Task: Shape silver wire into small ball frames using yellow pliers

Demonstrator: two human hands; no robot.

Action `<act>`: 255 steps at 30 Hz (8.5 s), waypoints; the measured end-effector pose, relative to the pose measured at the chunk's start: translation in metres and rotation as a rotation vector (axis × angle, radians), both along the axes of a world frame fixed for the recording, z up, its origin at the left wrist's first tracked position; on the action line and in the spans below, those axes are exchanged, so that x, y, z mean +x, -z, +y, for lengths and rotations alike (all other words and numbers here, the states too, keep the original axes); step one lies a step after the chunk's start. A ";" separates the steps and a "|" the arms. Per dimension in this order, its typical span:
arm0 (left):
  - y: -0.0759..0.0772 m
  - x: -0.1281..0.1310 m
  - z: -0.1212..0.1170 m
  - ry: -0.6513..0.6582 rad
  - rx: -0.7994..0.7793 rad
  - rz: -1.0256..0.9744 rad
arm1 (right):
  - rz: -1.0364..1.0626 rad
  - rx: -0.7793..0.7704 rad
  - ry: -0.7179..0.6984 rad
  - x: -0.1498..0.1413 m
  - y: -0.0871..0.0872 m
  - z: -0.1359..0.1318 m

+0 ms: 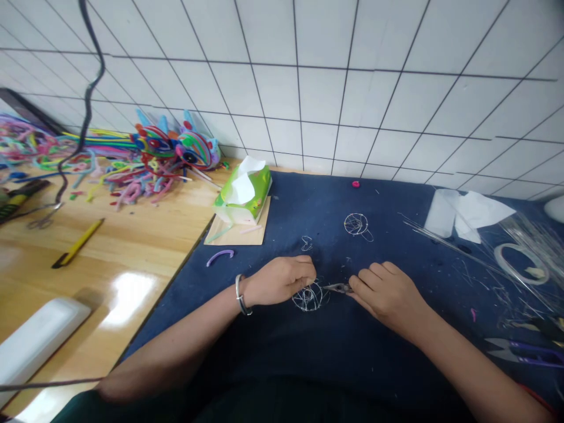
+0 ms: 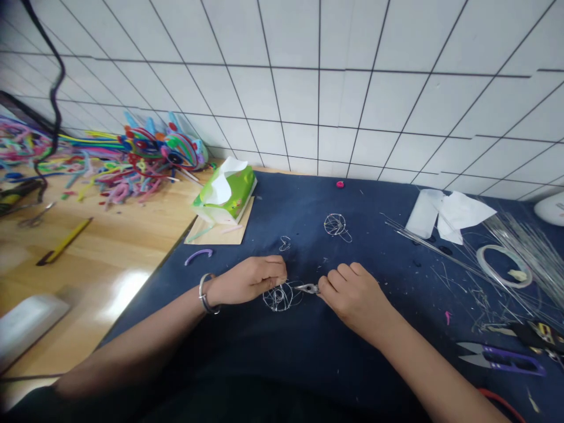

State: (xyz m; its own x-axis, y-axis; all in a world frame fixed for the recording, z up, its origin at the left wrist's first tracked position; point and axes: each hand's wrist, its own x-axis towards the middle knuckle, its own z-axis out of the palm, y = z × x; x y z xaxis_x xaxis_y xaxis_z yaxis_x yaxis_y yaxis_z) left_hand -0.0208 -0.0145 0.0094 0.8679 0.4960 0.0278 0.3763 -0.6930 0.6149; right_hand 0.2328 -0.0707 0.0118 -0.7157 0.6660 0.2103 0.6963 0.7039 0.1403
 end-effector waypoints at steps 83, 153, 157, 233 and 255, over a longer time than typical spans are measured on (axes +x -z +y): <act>0.006 0.011 -0.018 -0.254 0.009 -0.213 | 0.296 -0.238 0.245 -0.009 0.004 -0.008; 0.008 0.005 -0.007 -0.151 0.031 -0.238 | -0.017 0.187 0.102 0.006 -0.005 -0.006; 0.009 0.005 -0.008 -0.152 0.065 -0.217 | -0.005 0.190 0.088 0.006 -0.005 -0.006; 0.022 0.021 -0.022 -0.376 -1.130 -0.803 | 0.073 -0.055 0.071 0.005 -0.002 -0.001; 0.016 0.019 -0.021 -0.416 -1.048 -0.858 | 0.137 -0.065 0.145 0.005 -0.007 0.000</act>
State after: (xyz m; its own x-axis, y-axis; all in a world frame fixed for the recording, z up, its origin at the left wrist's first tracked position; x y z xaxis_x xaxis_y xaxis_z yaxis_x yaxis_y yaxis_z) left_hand -0.0016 -0.0359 -0.0066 0.5578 0.8269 -0.0714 -0.3105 0.2877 0.9060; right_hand 0.2379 -0.0710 0.0186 -0.5790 0.7752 0.2526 0.8004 0.5995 -0.0052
